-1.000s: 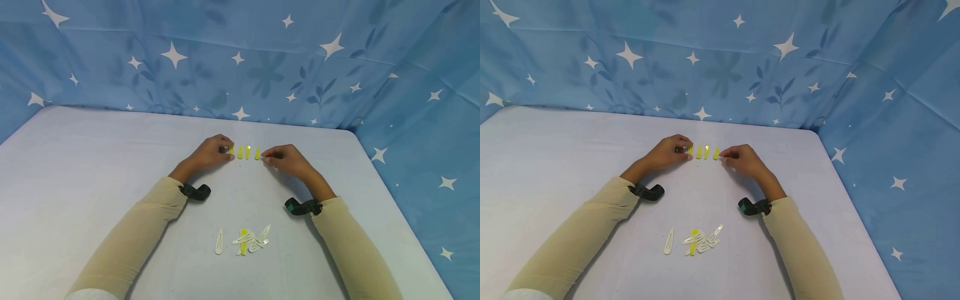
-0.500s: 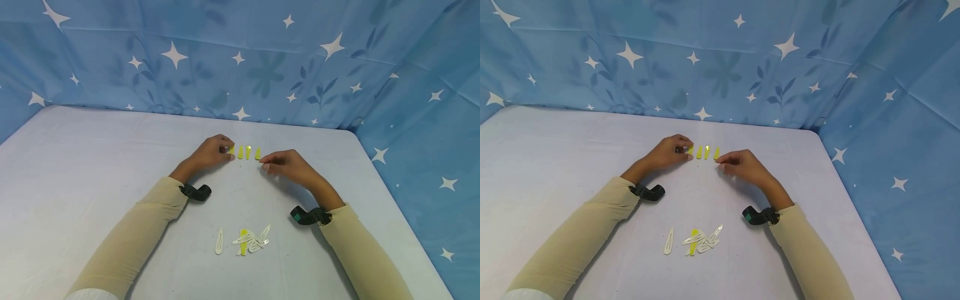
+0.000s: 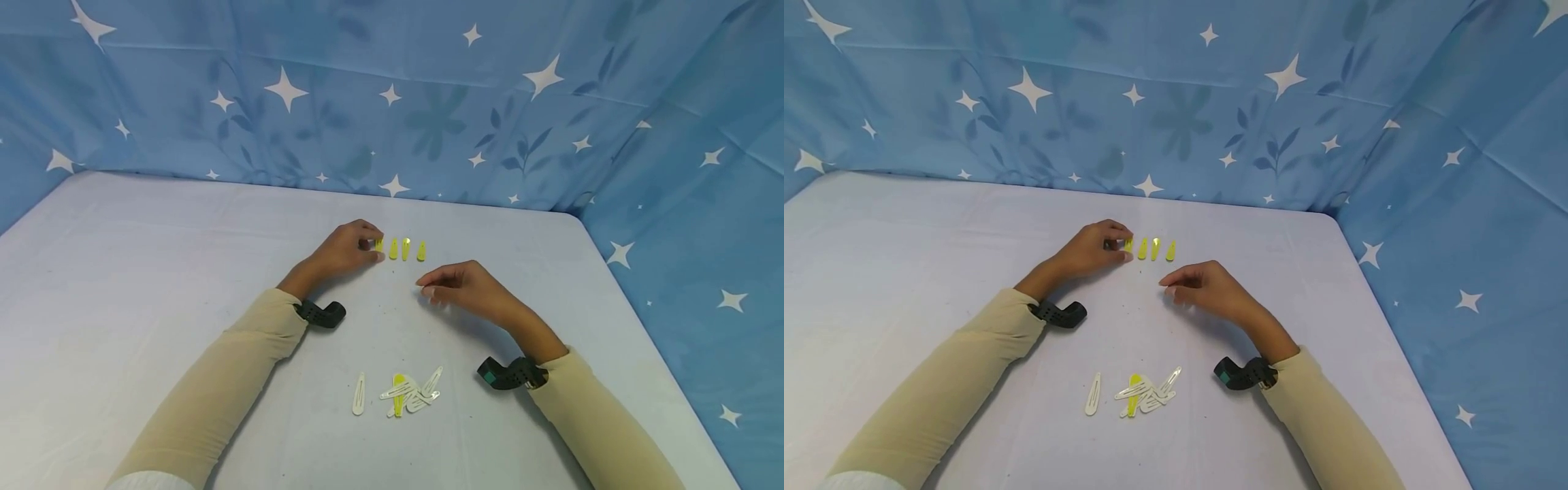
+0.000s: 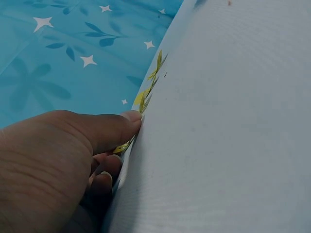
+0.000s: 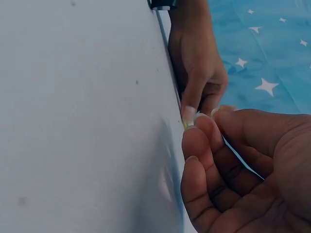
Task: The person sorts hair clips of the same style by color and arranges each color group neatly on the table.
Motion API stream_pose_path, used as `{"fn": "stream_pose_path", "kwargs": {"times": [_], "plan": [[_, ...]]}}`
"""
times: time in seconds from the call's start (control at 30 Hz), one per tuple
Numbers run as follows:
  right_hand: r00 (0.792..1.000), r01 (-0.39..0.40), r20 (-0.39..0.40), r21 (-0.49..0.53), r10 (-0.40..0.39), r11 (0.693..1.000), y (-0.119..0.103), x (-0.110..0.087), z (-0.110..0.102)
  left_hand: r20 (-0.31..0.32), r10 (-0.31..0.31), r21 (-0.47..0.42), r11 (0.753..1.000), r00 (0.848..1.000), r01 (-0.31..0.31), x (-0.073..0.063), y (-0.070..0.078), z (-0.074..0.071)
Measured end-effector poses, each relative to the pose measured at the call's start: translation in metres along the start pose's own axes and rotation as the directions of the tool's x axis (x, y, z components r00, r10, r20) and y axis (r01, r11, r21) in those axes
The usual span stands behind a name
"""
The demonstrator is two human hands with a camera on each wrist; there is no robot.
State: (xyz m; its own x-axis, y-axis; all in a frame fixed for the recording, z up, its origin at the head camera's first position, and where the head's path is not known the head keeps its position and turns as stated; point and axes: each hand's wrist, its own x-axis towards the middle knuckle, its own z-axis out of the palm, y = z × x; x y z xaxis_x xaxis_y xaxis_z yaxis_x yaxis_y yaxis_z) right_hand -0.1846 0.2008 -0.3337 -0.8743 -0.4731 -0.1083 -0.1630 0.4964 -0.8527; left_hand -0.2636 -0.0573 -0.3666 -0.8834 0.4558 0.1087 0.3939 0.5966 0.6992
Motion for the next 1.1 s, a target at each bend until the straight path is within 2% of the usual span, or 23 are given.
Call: {"fn": "stream_pose_path", "kwargs": {"times": [0.4,0.63,0.87,1.03,1.1], "plan": [[0.994,0.061,0.088,0.041,-0.065,0.997,-0.005,-0.016,0.02,-0.003,-0.003,-0.001,1.0,1.0,0.003,-0.001,0.0,-0.001],[0.978,0.129,0.159,0.033,-0.133,0.991,-0.008,-0.026,0.032,-0.001,0.013,0.004,1.0,1.0,-0.013,-0.001,-0.002,-0.001],[0.968,0.155,0.193,0.026,-0.157,0.988,-0.011,-0.035,0.041,-0.023,0.029,0.002,1.0,0.999,-0.029,-0.004,-0.002,-0.004],[0.953,0.198,0.224,0.046,-0.203,0.979,-0.012,-0.041,0.048,-0.02,0.012,-0.005,1.0,1.0,-0.012,-0.004,-0.001,-0.003],[0.954,0.197,0.225,0.033,-0.199,0.98,-0.013,-0.043,0.051,-0.005,-0.001,-0.017,1.0,1.0,0.001,-0.003,-0.001,-0.002]]}}
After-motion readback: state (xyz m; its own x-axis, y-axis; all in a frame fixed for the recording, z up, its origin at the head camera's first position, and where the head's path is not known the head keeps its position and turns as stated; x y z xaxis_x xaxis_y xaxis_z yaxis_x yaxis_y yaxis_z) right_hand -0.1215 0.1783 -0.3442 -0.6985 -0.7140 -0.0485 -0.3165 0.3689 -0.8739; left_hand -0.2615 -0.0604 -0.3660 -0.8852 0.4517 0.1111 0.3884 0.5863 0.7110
